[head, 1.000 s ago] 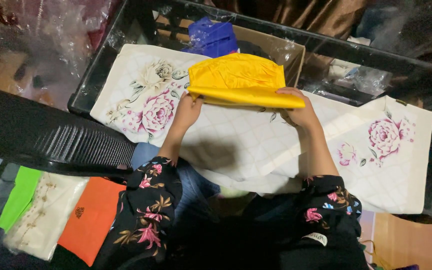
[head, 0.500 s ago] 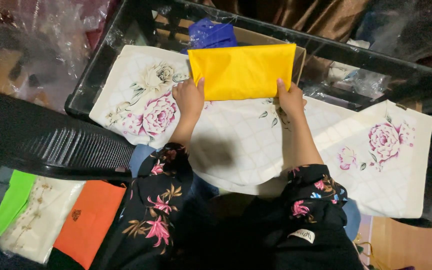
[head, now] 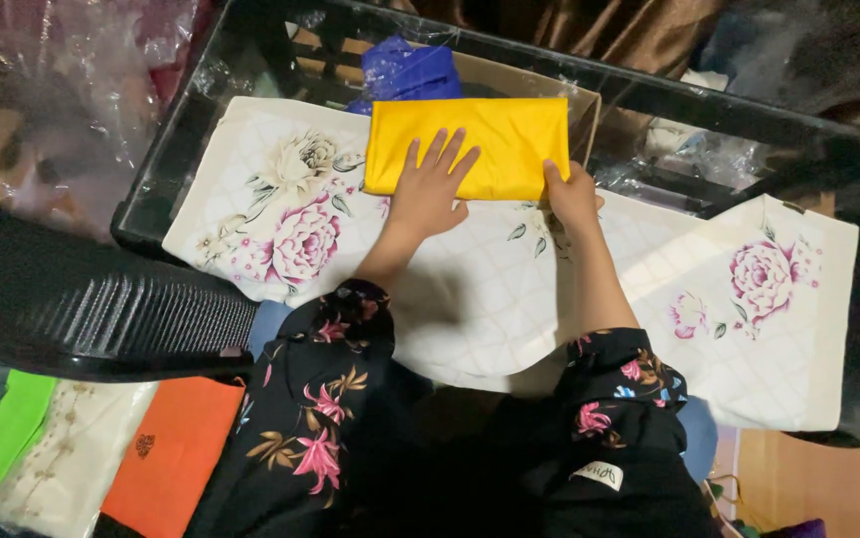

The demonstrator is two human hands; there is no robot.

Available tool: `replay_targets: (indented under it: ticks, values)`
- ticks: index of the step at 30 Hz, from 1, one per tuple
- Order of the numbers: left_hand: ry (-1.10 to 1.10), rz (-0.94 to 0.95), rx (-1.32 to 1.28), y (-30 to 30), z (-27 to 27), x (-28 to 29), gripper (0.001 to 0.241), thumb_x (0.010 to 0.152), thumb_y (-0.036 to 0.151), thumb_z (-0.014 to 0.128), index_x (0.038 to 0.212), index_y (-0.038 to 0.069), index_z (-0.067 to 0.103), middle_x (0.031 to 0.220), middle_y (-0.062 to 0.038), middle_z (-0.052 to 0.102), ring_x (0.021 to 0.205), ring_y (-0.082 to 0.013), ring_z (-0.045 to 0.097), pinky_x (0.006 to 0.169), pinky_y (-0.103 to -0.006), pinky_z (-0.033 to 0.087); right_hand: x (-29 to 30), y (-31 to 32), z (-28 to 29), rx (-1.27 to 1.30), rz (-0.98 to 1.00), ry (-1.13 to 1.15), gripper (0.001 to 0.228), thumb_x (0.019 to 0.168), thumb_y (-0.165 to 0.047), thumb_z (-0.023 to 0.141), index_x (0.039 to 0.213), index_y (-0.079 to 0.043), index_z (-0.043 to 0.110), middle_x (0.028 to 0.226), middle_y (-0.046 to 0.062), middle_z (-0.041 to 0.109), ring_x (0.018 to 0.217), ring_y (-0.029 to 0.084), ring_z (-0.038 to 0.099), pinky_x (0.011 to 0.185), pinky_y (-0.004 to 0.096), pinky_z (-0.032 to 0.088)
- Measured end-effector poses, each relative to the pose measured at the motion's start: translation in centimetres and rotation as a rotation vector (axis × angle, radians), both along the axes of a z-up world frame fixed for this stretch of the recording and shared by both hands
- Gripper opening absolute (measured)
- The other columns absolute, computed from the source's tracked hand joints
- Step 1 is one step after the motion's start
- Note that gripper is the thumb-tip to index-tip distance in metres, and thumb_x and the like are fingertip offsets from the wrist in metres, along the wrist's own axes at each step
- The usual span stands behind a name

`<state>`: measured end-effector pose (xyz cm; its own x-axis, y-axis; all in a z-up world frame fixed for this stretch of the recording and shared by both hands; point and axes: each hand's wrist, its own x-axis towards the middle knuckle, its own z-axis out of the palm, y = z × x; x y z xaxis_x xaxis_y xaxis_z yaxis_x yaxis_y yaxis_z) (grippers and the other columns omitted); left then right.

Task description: The person folds a large yellow cloth on a table by hand, smoothing it out and folding it into a compact rectangle. The person then places the folded cloth into a black suitcase.

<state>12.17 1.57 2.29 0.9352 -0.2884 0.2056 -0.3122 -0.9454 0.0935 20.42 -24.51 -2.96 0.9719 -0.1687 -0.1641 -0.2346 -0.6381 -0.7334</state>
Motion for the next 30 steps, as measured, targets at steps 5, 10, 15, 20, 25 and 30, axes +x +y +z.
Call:
replay_targets:
  ticks: [5, 10, 15, 20, 25, 30]
  values:
    - [0.059, 0.053, 0.099, -1.1, -1.9, 2.5, 0.084, 0.09, 0.02, 0.071, 0.163, 0.027, 0.03, 0.167, -0.013, 0.029, 0.154, -0.0364, 0.028, 0.117, -0.0695, 0.019, -1.8, 0.6, 2.7, 0.097, -0.005, 0.001, 0.041, 0.101, -0.055, 0.061, 0.12, -0.02, 0.068, 0.1, 0.006, 0.07, 0.1, 0.029, 0.06, 0.094, 0.038, 0.027]
    - [-0.286, 0.057, 0.112, -0.5, -5.6, 4.0, 0.063, 0.098, 0.013, 0.059, 0.158, 0.021, 0.041, 0.154, -0.014, 0.051, 0.14, -0.0382, 0.05, 0.107, -0.0642, 0.036, -2.8, 0.5, 4.4, 0.095, 0.023, 0.041, 0.046, 0.099, -0.064, 0.058, 0.125, -0.027, 0.068, 0.109, 0.006, 0.073, 0.106, 0.033, 0.065, 0.099, 0.039, 0.029]
    - [-0.757, 0.096, 0.04, -0.3, -2.1, 2.5, 0.051, 0.095, 0.009, 0.057, 0.144, 0.02, 0.06, 0.138, -0.01, 0.066, 0.118, -0.0366, 0.068, 0.096, -0.0479, 0.056, -8.3, 1.9, 11.5, 0.527, 0.204, -0.199, 0.069, 0.113, -0.042, 0.049, 0.162, -0.002, 0.022, 0.162, 0.039, 0.018, 0.152, 0.054, 0.017, 0.125, 0.062, 0.013]
    - [-0.83, 0.118, 0.011, -2.8, 2.2, -3.0, 0.056, 0.095, 0.01, 0.05, 0.15, 0.021, 0.056, 0.15, -0.009, 0.056, 0.127, -0.0373, 0.062, 0.106, -0.0463, 0.05, -11.8, -0.4, 11.5, 1.006, 0.111, 0.04, 0.089, 0.102, -0.067, 0.048, 0.16, -0.013, 0.01, 0.147, 0.036, 0.041, 0.128, 0.055, 0.053, 0.096, 0.068, 0.043]
    - [-0.835, 0.045, 0.02, -6.1, 0.5, -7.9, 0.049, 0.102, 0.009, 0.045, 0.147, 0.024, 0.058, 0.148, -0.01, 0.059, 0.127, -0.0402, 0.063, 0.109, -0.051, 0.047, -13.1, -5.4, 5.8, 1.341, 0.169, 0.344, 0.089, 0.097, -0.069, 0.048, 0.152, -0.004, 0.026, 0.143, 0.031, 0.051, 0.122, 0.055, 0.058, 0.083, 0.06, 0.057]
    - [-0.782, -0.089, -0.008, -7.1, -5.3, -8.2, 0.043, 0.104, 0.017, 0.054, 0.145, 0.03, 0.056, 0.15, -0.005, 0.056, 0.133, -0.0405, 0.057, 0.112, -0.0667, 0.037, -13.5, -7.0, 2.2, 0.709, -0.052, 0.082, 0.056, 0.097, -0.019, 0.073, 0.143, -0.004, 0.046, 0.116, 0.025, 0.065, 0.092, 0.042, 0.072, 0.067, 0.052, 0.064]
